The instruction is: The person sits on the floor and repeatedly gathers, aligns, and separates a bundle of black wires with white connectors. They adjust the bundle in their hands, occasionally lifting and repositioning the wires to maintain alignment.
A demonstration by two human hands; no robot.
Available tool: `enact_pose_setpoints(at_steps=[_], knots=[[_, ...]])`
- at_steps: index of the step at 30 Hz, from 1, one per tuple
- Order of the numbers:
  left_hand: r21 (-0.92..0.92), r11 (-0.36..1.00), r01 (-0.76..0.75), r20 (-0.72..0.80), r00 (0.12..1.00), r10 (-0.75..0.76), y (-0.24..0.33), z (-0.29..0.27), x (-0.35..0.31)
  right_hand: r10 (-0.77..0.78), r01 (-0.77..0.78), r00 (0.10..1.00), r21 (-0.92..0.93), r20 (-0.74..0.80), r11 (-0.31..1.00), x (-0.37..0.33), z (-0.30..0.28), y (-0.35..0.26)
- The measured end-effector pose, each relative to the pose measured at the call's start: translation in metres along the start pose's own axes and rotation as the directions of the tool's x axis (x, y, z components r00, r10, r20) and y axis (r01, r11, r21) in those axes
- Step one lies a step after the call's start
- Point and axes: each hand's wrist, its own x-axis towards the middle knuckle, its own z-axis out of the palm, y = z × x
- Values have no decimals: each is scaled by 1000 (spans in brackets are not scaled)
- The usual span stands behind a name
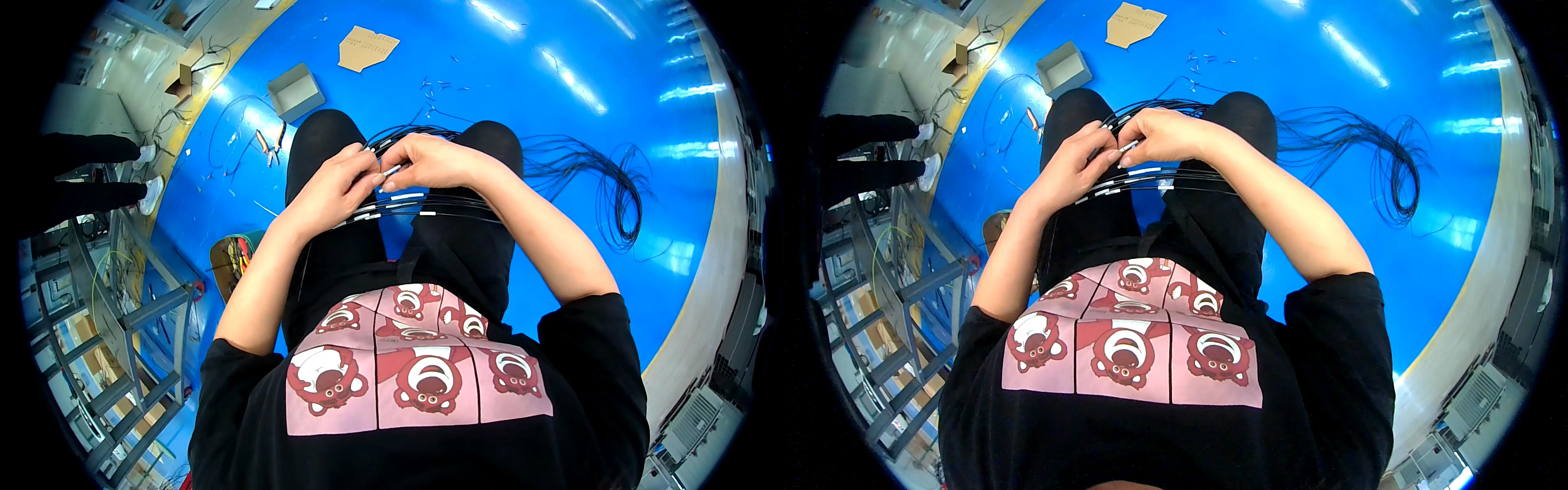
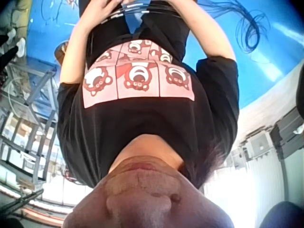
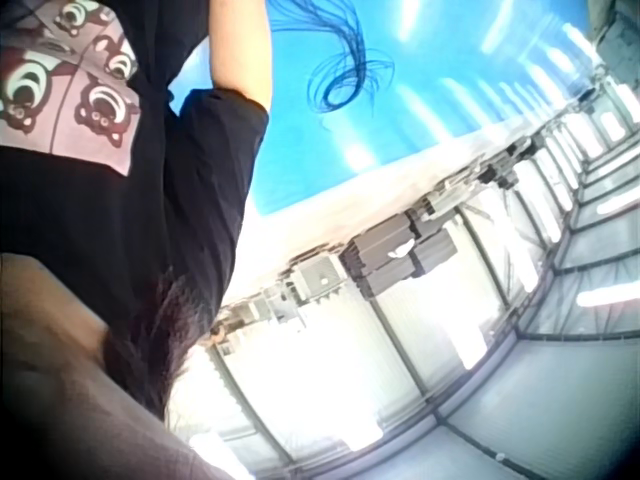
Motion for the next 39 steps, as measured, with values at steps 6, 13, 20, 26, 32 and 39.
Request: enact_pose_setpoints(at_steps=[6, 13, 20, 26, 32, 39], knots=[[-37, 999, 32, 13, 999, -31, 5, -5, 0, 34, -35, 999, -104, -12, 994, -14, -33, 11], [8, 997, 81, 55, 995, -82, 5, 6, 2, 2, 0, 1000, -63, 28, 998, -9, -29, 1], [46, 998, 32, 65, 997, -35, 2, 5, 2, -68, 75, 994, -70, 90, 995, -7, -24, 1], [-1, 998, 64, 41, 997, -64, 6, 2, 5, 23, -20, 996, -32, 85, 999, -19, -55, 31], [-109, 990, 86, 39, 996, -82, 3, -1, 13, -113, 106, 989, 77, 94, 991, -14, -44, 7], [-603, 768, 216, 16, 966, -259, 23, -32, 18, -86, 96, 992, 111, -91, 989, -62, -123, 52]])
